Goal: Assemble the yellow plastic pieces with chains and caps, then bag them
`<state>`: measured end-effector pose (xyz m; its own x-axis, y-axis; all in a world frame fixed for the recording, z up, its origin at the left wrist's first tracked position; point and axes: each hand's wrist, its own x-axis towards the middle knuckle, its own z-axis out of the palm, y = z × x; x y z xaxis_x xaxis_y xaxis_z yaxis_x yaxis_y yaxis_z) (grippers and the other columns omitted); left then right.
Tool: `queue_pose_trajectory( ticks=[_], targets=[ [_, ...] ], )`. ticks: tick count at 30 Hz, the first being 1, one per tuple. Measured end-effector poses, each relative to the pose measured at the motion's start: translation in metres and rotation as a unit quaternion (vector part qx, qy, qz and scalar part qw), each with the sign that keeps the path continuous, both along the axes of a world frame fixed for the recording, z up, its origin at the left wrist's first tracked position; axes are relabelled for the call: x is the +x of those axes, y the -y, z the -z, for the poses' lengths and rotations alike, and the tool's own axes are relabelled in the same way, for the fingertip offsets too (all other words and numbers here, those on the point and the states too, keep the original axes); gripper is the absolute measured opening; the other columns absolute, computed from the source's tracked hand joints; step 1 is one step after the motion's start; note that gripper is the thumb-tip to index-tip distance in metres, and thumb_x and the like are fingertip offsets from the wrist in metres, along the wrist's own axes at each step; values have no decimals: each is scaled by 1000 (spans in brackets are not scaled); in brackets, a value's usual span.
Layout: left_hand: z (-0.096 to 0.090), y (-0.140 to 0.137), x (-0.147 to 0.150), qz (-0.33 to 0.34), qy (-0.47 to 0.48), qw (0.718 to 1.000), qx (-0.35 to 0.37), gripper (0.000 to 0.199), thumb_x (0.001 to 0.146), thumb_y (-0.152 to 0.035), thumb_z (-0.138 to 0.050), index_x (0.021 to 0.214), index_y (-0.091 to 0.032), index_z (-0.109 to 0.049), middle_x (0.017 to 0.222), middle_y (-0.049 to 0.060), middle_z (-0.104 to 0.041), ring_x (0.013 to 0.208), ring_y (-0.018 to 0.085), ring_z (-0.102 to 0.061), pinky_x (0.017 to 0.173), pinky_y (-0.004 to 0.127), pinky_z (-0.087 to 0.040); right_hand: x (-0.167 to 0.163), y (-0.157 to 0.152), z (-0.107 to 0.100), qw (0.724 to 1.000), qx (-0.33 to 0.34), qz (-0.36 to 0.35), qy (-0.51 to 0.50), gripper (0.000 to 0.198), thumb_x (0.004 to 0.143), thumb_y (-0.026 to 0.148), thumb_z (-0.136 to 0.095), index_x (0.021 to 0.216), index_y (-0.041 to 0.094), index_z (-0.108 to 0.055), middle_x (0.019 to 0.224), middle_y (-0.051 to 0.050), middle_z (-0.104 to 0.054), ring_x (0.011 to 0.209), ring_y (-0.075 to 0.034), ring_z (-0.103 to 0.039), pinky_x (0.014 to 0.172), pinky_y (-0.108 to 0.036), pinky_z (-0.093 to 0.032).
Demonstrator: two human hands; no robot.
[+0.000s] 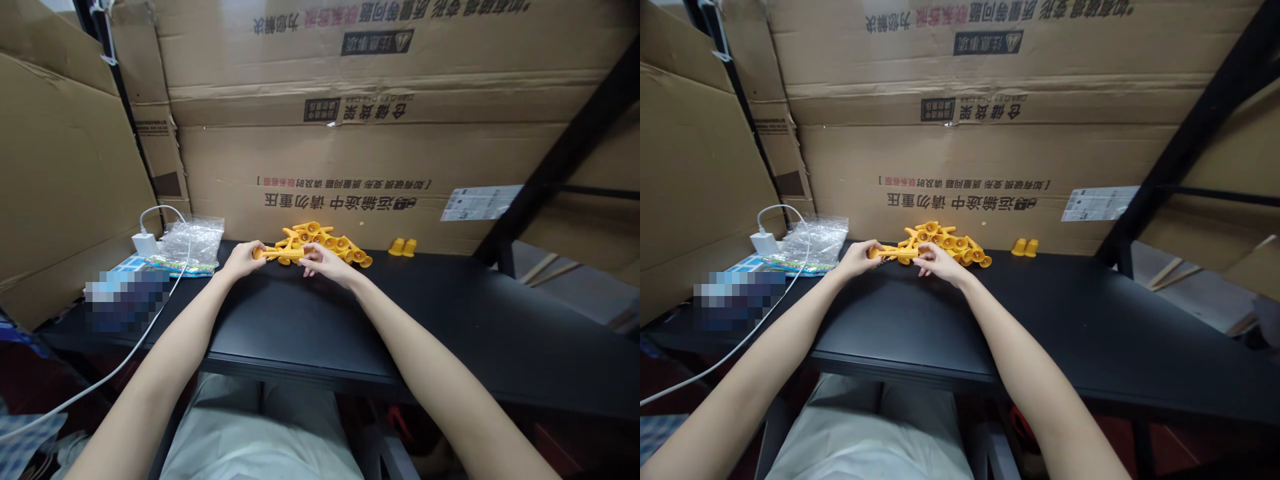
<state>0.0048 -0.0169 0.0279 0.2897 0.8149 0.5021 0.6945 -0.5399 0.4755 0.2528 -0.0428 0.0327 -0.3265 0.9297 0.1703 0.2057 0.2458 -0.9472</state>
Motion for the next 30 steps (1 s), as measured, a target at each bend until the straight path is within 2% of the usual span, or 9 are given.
queue_pose_trajectory(
  ticks=[3,9,12,15,17,19,21,24,30],
  targets=[
    [-1,2,1,3,-7,1000,10,20,69,-25,-61,87,-17,-65,63,-3,-60,58,10,-48,58,21,-34,-6,1,2,1000,11,16,-6,38,74,52,-67,82,18,-53,63,0,-64,47,-9,-58,49,-22,-47],
    [-2,4,5,19,-10,999,43,21,71,-26,-62,89,-17,-64,70,-2,-62,61,10,-50,58,20,-35,-17,8,-5,993,-49,101,20,61,81,71,-40,55,17,-48,32,3,-41,26,-6,-35,30,-19,-28],
    [0,2,6,18,-5,999,39,20,71,-27,-62,89,-17,-65,70,-2,-63,60,10,-50,58,21,-35,-15,6,-7,991,-64,110,36,61,84,70,-37,61,16,-51,34,2,-45,25,-6,-36,29,-18,-25],
    [1,1,4,9,0,999,34,19,70,-26,-63,87,-17,-65,69,-2,-62,59,10,-49,58,21,-35,-9,2,-5,997,-43,57,17,43,78,58,-59,88,16,-57,63,-2,-66,40,-9,-56,36,-19,-37],
    [2,0,3,3,0,999,35,18,70,-25,-62,86,-17,-65,69,-2,-62,59,10,-49,58,21,-35,-6,0,-2,1000,0,22,-12,47,68,45,-75,101,19,-54,78,-1,-69,52,-11,-63,46,-20,-45],
    [1,0,3,1,-2,999,43,17,70,-25,-62,86,-18,-65,69,-2,-62,59,10,-49,59,21,-35,-5,-1,0,999,27,12,-26,49,62,42,-79,98,19,-54,76,1,-68,53,-11,-63,50,-22,-47],
    [1,1,4,5,-7,998,57,18,70,-24,-62,87,-18,-65,71,-1,-63,60,10,-50,60,21,-36,-7,0,0,999,24,20,-27,42,67,51,-73,83,17,-54,65,0,-66,47,-10,-60,47,-21,-44],
    [0,4,7,13,-9,997,76,19,71,-24,-62,88,-18,-64,73,0,-64,62,11,-52,62,22,-37,-12,3,-2,999,1,45,-27,50,76,64,-57,64,17,-48,50,-1,-61,36,-8,-53,40,-20,-37],
    [-1,5,9,3,-7,997,72,18,70,-24,-63,87,-18,-63,74,0,-64,63,12,-53,62,22,-38,-19,8,-8,995,-35,92,-25,48,82,62,-52,66,17,-47,44,0,-57,30,-8,-49,33,-17,-31]
  ],
)
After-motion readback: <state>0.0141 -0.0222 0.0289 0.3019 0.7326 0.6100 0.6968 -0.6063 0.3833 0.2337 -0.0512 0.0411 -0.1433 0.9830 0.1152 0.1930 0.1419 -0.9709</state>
